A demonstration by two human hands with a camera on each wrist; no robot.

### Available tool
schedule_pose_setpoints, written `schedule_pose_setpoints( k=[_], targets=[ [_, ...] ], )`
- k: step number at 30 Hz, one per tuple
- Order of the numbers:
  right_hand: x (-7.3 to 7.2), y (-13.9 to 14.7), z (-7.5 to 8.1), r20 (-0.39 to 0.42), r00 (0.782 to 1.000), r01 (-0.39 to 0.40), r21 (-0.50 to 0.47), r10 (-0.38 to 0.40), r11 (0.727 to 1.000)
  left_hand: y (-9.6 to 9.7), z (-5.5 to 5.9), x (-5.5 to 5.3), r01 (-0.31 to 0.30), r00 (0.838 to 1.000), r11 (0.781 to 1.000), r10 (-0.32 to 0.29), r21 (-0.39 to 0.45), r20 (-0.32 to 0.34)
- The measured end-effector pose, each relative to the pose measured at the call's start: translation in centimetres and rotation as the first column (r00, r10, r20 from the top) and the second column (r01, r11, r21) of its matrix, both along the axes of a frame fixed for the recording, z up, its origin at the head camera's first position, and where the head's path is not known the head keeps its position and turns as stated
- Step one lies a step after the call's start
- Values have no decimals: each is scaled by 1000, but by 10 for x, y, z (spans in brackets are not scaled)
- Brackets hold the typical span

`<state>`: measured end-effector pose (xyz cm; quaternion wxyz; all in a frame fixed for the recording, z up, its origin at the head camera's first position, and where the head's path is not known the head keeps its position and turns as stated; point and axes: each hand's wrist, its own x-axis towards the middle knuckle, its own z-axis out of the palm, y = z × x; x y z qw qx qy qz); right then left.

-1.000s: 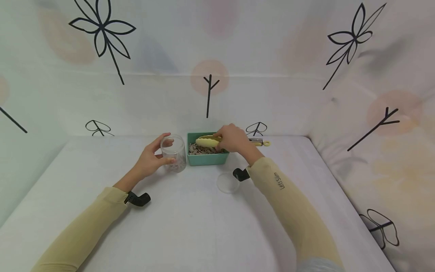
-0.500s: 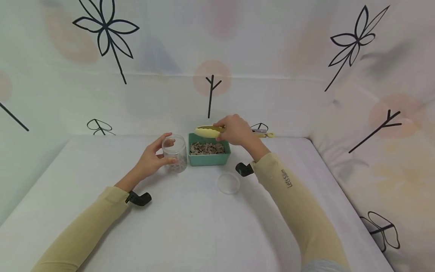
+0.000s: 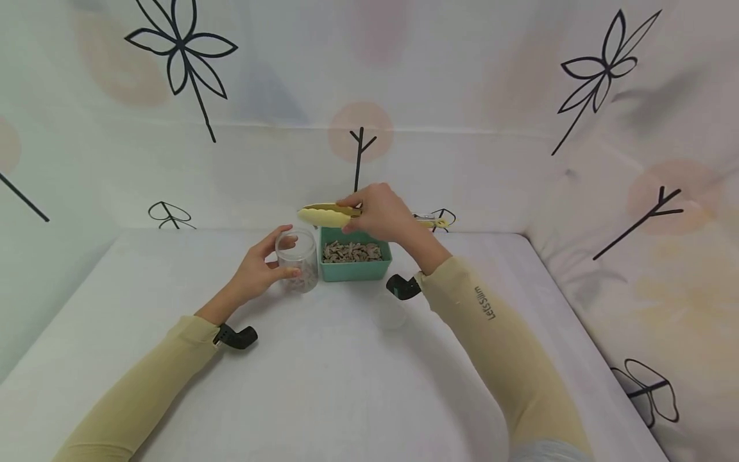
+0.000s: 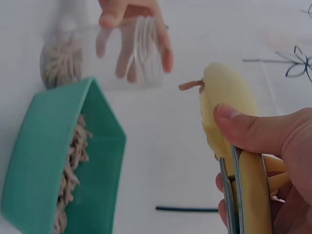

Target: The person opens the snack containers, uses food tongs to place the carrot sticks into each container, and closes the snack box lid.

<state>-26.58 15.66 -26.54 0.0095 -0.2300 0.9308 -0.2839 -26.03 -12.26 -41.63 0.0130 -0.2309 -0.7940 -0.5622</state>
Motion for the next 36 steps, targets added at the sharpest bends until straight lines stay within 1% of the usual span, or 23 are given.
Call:
schedule_pose_setpoints(
  k=[4, 8, 13, 19, 21, 25, 28, 33, 36],
  targets=[
    [4, -14, -4, 1, 998, -62, -3, 62, 998, 0, 0, 0, -8, 1000, 1000, 8, -7, 9],
    [5, -23, -11, -22, 994, -107, 52, 108, 993, 0, 0, 1, -15, 1000, 1000, 15, -16, 20],
    [5, -28, -18, -17, 993, -112, 125, 115, 986, 0, 0, 1, -12, 1000, 1000, 13, -19, 22],
    [6, -29, -16, 4, 994, -107, 182, 109, 977, 1, 1, 1, -14, 999, 999, 14, -32, 29],
    [7, -29, -15, 3, 994, -112, 201, 114, 973, 2, 4, 3, -15, 999, 999, 16, -39, 36],
    [7, -28, -13, 9, 993, -119, 211, 120, 970, 4, 20, 14, -16, 999, 999, 18, -43, 51],
    [5, -25, -14, 10, 994, -109, 212, 109, 971, 6, 30, 23, -16, 998, 999, 18, -41, 52],
    [-3, -11, -18, -6, 998, -61, 201, 64, 978, 6, 33, 25, -4, 999, 1000, 5, -17, 38],
    [-7, 1, -21, 8, 999, -36, 188, 35, 982, 6, 34, 26, 5, 1000, 1000, -4, -4, 31]
  ],
)
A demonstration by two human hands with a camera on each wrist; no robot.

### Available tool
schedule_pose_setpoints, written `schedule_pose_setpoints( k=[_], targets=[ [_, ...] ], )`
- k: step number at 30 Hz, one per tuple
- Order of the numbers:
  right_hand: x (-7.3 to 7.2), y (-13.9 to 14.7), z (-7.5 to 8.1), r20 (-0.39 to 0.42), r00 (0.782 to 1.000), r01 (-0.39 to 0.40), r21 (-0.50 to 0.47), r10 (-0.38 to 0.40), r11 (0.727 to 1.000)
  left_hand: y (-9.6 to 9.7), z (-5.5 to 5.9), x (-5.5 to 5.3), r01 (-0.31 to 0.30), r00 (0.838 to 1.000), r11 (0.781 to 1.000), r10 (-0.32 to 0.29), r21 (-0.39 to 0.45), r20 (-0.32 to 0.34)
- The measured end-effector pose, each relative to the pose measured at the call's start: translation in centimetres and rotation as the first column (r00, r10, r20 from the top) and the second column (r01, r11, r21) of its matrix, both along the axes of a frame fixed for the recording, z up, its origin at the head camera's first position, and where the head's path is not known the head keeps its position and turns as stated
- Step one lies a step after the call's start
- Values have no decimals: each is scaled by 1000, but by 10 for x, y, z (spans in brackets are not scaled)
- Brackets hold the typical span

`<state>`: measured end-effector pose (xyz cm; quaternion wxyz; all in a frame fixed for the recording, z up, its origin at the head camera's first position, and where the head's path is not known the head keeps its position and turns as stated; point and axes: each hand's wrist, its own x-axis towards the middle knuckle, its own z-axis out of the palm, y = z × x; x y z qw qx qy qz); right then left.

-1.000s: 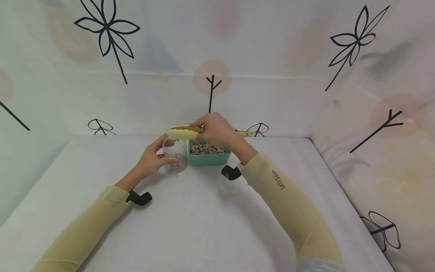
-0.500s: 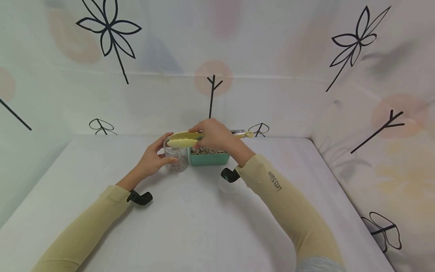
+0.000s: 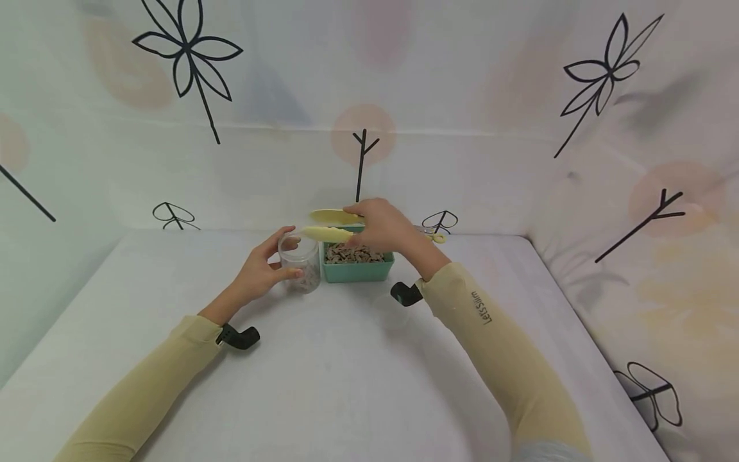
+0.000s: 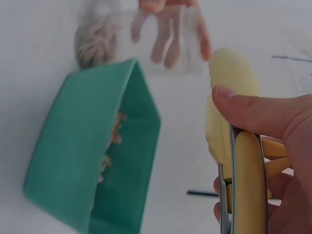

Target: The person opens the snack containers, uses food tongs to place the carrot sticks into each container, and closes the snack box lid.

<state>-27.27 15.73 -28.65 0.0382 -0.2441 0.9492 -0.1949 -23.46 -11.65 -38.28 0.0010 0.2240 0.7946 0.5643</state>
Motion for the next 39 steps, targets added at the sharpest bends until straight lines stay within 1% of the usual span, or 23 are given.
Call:
schedule_pose_setpoints(
  k=[3, 7, 11, 14, 17, 21, 24, 27, 29, 31, 35, 39],
  targets=[
    [-6, 12, -8, 30, 999, 24, 11, -24, 1000, 0, 0, 0, -3, 1000, 1000, 3, -1, -6],
    [-14, 23, -20, 85, 995, 44, 66, -49, 997, -1, -2, 0, -9, 1000, 1000, 9, -5, -13],
    [-20, 29, -27, 126, 991, 32, 129, -49, 991, -2, -2, 0, -6, 1000, 1000, 6, -4, -18],
    [-24, 31, -28, 121, 992, 8, 198, -33, 980, -2, -2, 0, -4, 1000, 1000, 4, -9, -21],
    [-26, 29, -25, 110, 994, -22, 274, -8, 961, -1, -2, 0, -3, 1000, 1000, 3, -12, -21],
    [-28, 21, -19, 135, 991, -51, 332, 6, 942, 0, -1, 0, -4, 1000, 1000, 3, -13, -18],
    [-32, 14, -20, 180, 984, -55, 325, -4, 944, 0, -2, 0, -3, 1000, 1000, 3, -14, -22],
    [-37, 11, -28, 216, 976, -66, 299, 0, 952, 1, -3, 0, -4, 1000, 1000, 4, -12, -24],
    [-39, 11, -34, 225, 974, -66, 290, -1, 955, 3, -4, -1, -1, 1000, 1000, 1, -12, -24],
    [-40, 12, -40, 214, 977, -62, 290, -2, 955, 4, -5, -2, 2, 1000, 1000, -2, -11, -22],
    [-39, 14, -49, 166, 986, -38, 284, -10, 958, 5, -7, -3, 4, 1000, 1000, -5, -9, -25],
    [-36, 18, -52, 131, 991, -27, 282, -10, 959, 6, -7, -3, 2, 1000, 1000, -2, -7, -25]
  ],
)
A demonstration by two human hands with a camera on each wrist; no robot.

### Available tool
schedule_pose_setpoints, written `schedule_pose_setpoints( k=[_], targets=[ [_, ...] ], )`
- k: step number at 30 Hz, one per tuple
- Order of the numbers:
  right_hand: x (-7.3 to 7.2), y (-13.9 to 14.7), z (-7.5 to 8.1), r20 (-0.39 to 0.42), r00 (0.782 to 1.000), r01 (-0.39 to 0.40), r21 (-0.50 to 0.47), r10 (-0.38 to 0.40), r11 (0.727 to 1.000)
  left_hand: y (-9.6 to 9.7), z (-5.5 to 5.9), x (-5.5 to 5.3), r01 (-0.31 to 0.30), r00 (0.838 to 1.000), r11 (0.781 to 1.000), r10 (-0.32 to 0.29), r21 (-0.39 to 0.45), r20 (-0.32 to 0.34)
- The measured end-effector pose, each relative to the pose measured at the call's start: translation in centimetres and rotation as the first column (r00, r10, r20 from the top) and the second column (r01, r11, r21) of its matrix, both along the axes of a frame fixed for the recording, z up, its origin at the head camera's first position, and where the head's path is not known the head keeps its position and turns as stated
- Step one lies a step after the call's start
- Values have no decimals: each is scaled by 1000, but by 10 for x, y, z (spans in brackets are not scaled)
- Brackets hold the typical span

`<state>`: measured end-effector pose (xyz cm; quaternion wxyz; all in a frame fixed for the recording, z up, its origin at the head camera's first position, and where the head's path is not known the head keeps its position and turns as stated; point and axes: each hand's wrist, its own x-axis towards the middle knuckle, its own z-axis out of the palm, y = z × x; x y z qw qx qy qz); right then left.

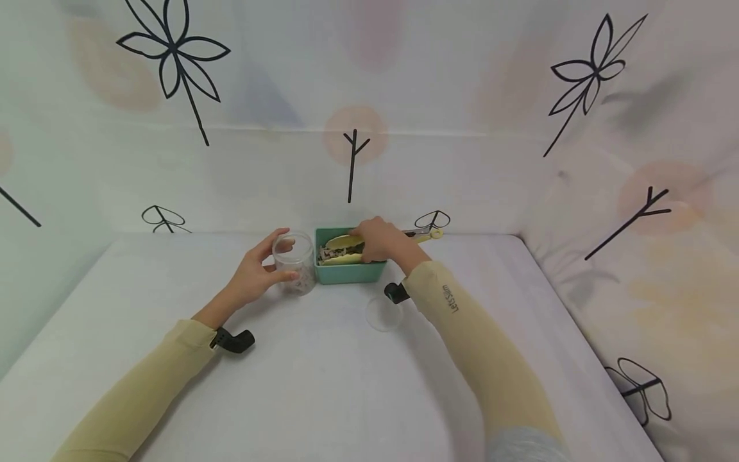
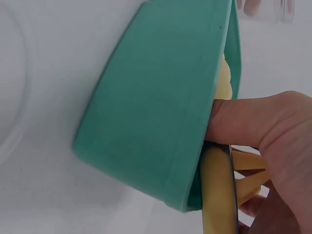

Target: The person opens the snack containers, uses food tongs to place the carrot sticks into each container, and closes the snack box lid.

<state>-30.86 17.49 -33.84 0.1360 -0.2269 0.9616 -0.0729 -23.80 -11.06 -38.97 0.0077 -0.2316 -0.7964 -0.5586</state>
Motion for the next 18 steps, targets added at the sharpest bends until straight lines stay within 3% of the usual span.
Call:
schedule_pose_setpoints(
  k=[7, 10, 14, 18],
  targets=[
    [4, -7, 14, -84, 995, -38, 109, 47, 993, -2, 1, 1, 3, 1000, 1000, -3, 0, 13],
    [7, -12, 27, -103, 993, -34, 170, 52, 985, -3, -11, -8, -1, 1000, 1000, 1, 0, 12],
    [9, -17, 42, -74, 997, -9, 240, 28, 971, -5, -27, -21, 3, 1000, 1000, -2, 11, -1],
    [8, -21, 48, 12, 1000, 12, 241, -15, 971, -7, -30, -24, 6, 1000, 1000, -6, 20, -9]
  ],
)
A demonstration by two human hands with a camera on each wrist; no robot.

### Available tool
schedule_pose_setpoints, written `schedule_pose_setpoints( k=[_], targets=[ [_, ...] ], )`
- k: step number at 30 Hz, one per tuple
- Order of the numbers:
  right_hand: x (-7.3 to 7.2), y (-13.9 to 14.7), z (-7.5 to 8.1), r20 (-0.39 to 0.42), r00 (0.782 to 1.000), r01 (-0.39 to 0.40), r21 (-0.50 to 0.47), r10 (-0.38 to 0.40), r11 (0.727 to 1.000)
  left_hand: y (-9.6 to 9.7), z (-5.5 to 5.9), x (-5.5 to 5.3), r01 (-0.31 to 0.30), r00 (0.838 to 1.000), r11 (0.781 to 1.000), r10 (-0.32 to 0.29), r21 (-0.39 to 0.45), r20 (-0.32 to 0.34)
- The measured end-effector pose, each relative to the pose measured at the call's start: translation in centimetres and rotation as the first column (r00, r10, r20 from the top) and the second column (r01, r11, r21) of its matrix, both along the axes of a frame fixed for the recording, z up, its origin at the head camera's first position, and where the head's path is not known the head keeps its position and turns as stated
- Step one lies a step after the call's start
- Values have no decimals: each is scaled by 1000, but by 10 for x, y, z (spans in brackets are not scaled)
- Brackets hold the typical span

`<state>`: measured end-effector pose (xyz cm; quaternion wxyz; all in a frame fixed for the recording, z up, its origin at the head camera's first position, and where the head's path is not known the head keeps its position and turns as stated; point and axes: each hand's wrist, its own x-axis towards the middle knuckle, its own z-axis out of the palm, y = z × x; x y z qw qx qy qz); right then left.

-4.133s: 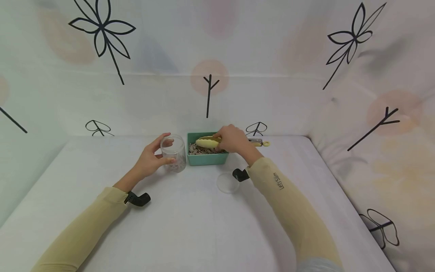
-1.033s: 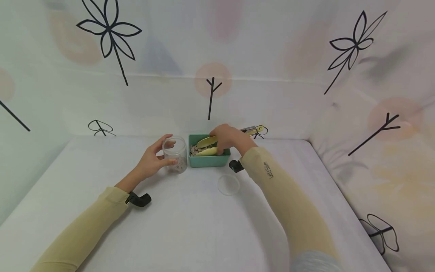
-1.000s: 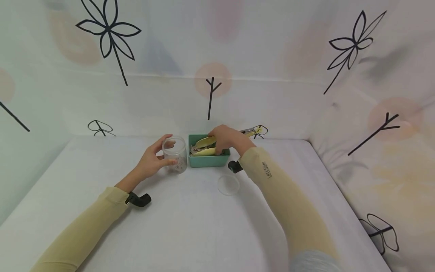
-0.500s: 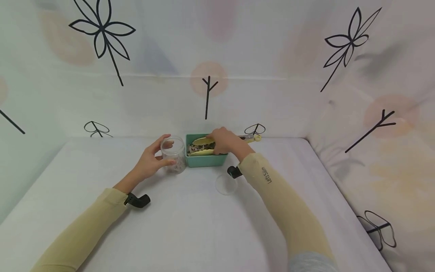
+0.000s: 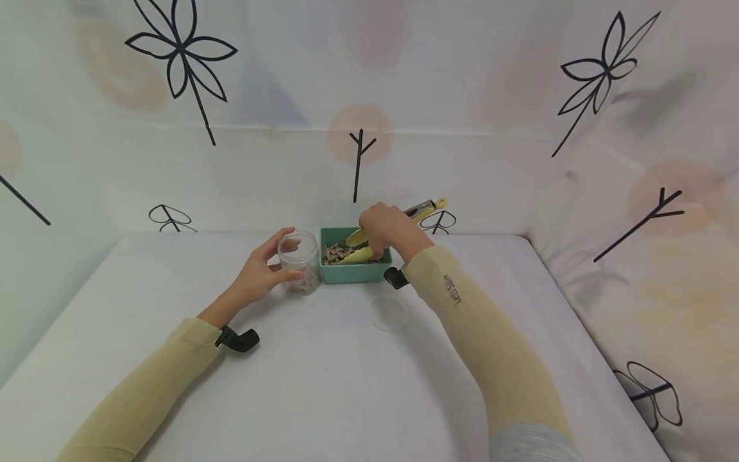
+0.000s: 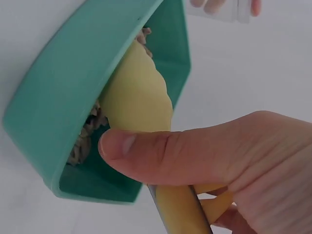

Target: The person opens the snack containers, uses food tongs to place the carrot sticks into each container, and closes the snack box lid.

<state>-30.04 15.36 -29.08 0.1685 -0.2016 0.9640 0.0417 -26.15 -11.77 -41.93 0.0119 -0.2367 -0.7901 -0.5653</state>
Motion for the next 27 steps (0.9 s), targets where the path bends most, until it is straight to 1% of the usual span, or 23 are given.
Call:
schedule_pose_setpoints(
  k=[3, 6, 11, 14, 19, 23, 25, 27],
  targets=[
    [-2, 2, -3, 47, 999, 5, -40, -3, 999, 1, 0, 0, 1, 1000, 1000, -1, -6, -7],
    [-5, 7, -10, 63, 998, 13, -110, -6, 994, 2, 1, 0, 2, 1000, 1000, -2, -18, -17],
    [-11, 19, -24, 61, 998, 5, -220, 9, 975, -1, 3, 2, -20, 1000, 999, 19, -27, -25],
    [-13, 24, -30, 49, 999, -5, -252, 18, 968, -2, 4, 3, -25, 1000, 999, 24, -25, -20],
    [-11, 27, -35, 16, 999, -31, -238, 36, 971, 0, 2, 1, -13, 1000, 1000, 12, -18, -13],
    [-7, 28, -35, 6, 998, -54, -184, 57, 981, 2, 1, 2, -9, 1000, 1000, 9, -17, -11],
    [-7, 29, -36, 10, 997, -68, -180, 71, 981, 3, 10, 8, -7, 1000, 1000, 7, -22, -10],
    [-7, 30, -35, 17, 997, -76, -205, 82, 976, 3, 10, 8, -3, 1000, 1000, 3, -19, -12]
  ],
)
